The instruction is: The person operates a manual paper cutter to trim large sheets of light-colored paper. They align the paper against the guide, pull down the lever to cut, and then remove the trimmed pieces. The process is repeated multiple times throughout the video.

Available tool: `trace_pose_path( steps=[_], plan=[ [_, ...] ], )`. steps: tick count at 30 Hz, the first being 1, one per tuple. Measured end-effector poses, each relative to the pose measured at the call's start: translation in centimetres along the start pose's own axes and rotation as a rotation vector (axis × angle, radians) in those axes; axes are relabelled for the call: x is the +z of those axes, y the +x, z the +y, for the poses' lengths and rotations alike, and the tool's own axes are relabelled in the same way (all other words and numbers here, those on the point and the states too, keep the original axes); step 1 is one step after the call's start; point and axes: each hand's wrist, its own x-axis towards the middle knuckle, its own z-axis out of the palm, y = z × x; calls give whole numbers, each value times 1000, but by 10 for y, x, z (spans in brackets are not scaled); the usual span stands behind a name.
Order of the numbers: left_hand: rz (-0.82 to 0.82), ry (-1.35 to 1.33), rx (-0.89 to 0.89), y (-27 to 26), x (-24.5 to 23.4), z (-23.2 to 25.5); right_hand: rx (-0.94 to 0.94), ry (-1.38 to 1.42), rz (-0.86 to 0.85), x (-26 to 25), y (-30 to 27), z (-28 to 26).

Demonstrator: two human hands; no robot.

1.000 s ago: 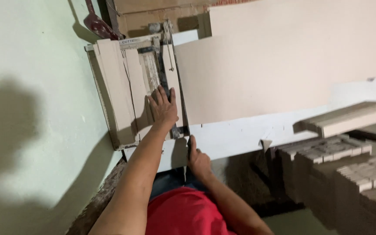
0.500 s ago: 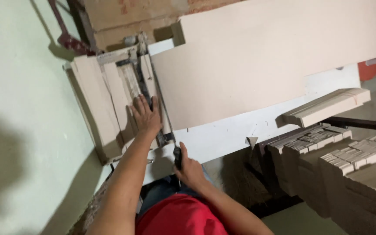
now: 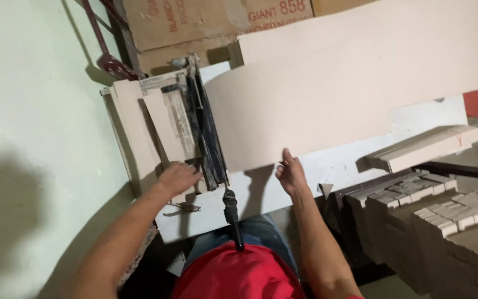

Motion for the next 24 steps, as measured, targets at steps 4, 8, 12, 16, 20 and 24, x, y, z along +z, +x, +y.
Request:
trace_pose_path(
  steps=[4,8,12,16,20,24],
  plan=[
    [-399,-154,-87,-6,-9,-31,-59,33,-75,-22,-18,3],
    [-382,-144,-249,11,-47,-28,-55,-162,-100,4,-32,33],
    [-426,-406,-523,66,-80,-20,-111,-188,-104,24,-35,31],
    [-573,-525,-735,107,-67,-6,-67,-394,-32,38,-58,15],
    [-689,-417,-809,123,-79,1,-77,-1241,-154,44,-63,8],
    [-711,-330,-791,121,-37,2,-377,-1543,-449,100,-216,5]
  ],
)
